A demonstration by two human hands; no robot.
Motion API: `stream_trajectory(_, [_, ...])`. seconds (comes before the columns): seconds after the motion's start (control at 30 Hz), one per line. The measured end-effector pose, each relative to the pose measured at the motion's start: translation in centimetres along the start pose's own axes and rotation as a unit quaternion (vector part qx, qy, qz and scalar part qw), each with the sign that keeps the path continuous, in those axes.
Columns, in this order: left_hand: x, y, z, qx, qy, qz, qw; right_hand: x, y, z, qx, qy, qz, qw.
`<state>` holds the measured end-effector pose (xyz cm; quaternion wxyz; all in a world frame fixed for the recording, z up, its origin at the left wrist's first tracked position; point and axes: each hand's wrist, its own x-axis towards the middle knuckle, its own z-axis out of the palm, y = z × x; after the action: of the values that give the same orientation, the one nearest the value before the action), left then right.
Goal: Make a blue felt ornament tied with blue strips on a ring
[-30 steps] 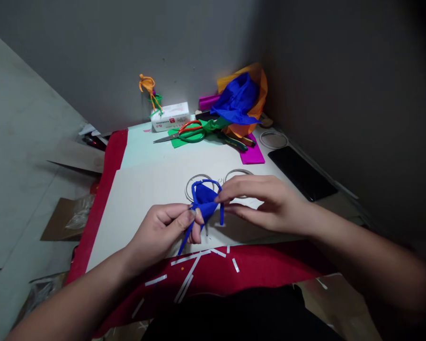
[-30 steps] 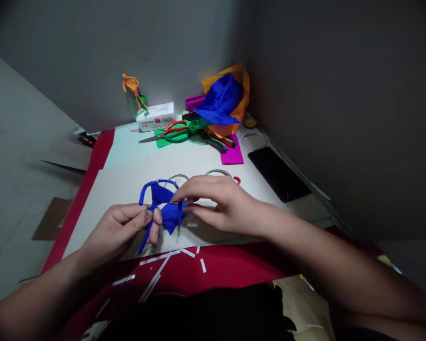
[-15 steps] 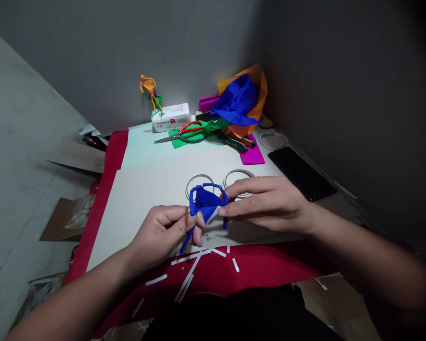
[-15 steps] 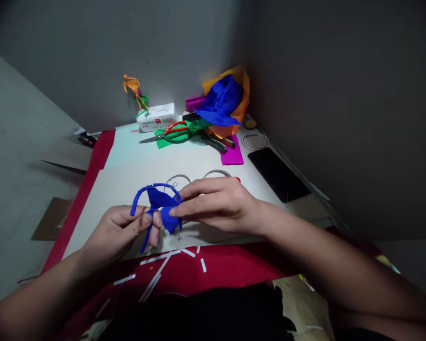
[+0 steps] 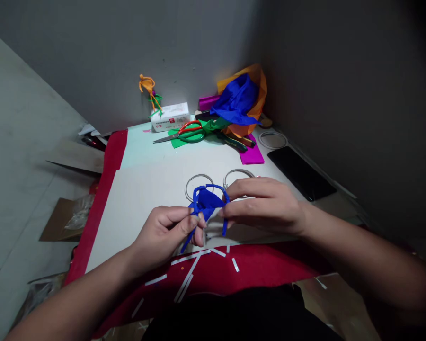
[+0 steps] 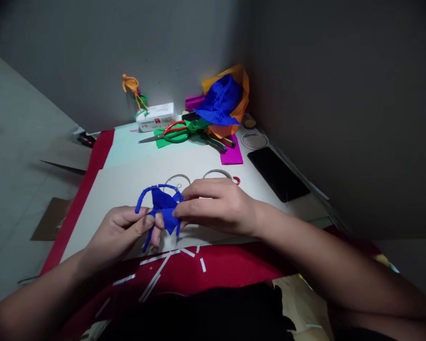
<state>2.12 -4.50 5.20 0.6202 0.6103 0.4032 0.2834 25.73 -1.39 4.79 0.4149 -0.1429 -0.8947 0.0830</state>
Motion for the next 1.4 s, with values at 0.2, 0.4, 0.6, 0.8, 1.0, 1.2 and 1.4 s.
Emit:
stream_trajectory(0.2, [0.1, 0.3, 0.3, 0.057, 0.005, 0.021, 0.998, 0.3, -0.6, 0.3, 0.056, 0.005, 0.03, 0.998])
stream_trajectory(0.4, [0.3, 0.4, 0.5, 0.095, 0.006, 0.051, 0.994, 0.6, -1.5, 1.4, 0.113, 0.062, 0.078, 0.989])
stream_trajectory(0.6, [0.1, 0.0, 0.3, 0.059, 0.028, 0.034, 0.997, 0.2, -1.4, 1.9, 0.156, 0.089, 0.112, 0.977])
stream_trajectory(0.8, [0.0, -0.2, 0.3, 0.084, 0.019, 0.021, 0.996, -0.3, -1.2, 1.9, 0.234, 0.087, 0.186, 0.95])
stream_trajectory(1.0, [0.1, -0.1, 0.4, 0.093, 0.026, 0.022, 0.995, -0.3, -1.3, 1.9, 0.219, 0.091, 0.199, 0.951])
stream_trajectory(1.2, [0.2, -0.1, 0.6, 0.127, 0.026, 0.039, 0.991, 0.7, -1.7, 1.4, 0.101, 0.128, 0.185, 0.969])
stream_trajectory(1.4, [0.4, 0.2, 1.0, 0.154, 0.046, 0.051, 0.986, 1.2, -2.6, 1.5, 0.001, 0.143, 0.203, 0.969])
